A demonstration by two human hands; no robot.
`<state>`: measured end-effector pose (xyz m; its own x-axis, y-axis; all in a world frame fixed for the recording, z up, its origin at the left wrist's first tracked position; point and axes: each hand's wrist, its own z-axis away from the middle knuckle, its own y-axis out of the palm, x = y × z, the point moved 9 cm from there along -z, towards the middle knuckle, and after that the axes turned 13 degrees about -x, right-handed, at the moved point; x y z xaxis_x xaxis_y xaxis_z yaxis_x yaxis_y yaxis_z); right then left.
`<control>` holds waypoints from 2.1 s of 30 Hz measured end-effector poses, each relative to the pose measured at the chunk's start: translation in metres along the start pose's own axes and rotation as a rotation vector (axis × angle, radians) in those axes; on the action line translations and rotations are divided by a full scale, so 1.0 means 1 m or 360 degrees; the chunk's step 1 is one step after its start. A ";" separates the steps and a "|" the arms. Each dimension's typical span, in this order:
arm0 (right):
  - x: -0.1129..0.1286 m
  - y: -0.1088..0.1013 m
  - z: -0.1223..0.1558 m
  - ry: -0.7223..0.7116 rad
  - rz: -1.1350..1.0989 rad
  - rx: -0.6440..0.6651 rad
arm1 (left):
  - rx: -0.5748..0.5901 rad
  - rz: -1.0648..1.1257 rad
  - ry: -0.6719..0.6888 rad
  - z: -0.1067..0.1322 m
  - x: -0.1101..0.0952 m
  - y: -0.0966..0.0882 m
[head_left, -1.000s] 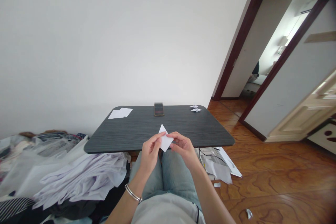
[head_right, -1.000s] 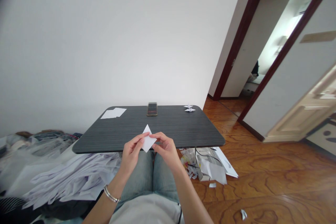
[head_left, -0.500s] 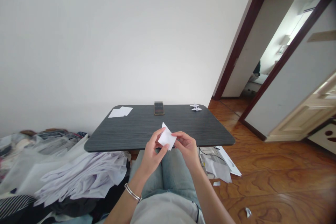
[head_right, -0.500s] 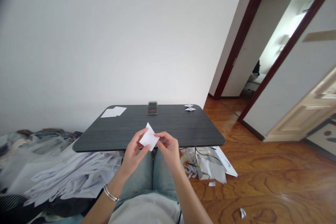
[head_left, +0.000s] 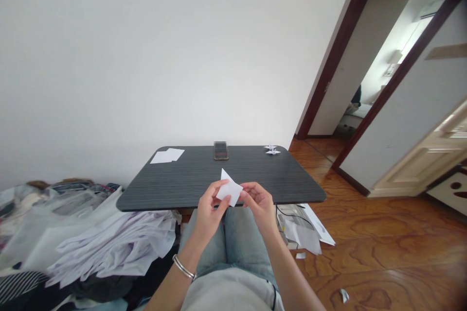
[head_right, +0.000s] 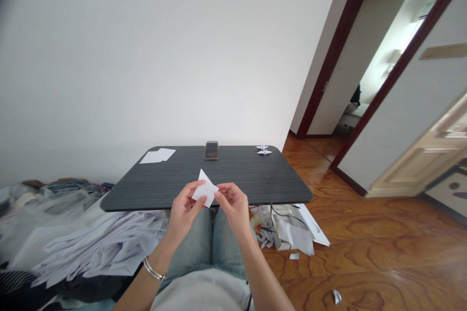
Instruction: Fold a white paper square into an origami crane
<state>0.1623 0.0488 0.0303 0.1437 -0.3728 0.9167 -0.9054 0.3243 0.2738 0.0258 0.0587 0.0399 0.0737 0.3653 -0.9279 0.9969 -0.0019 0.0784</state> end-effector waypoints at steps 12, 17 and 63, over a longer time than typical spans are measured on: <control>-0.001 0.006 0.003 0.0007 0.0134 0.0127 | -0.0100 0.0248 -0.0154 -0.004 -0.001 -0.003; 0.006 0.000 0.002 -0.0070 0.0166 0.0000 | -0.0075 0.0193 -0.0232 -0.005 0.005 0.000; -0.006 0.009 0.007 0.0264 -0.0297 0.0211 | -0.0035 0.0216 -0.0399 -0.001 0.001 -0.005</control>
<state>0.1509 0.0476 0.0253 0.3662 -0.2643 0.8922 -0.9000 0.1428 0.4117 0.0211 0.0599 0.0389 0.2134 0.1216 -0.9694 0.9769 -0.0137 0.2134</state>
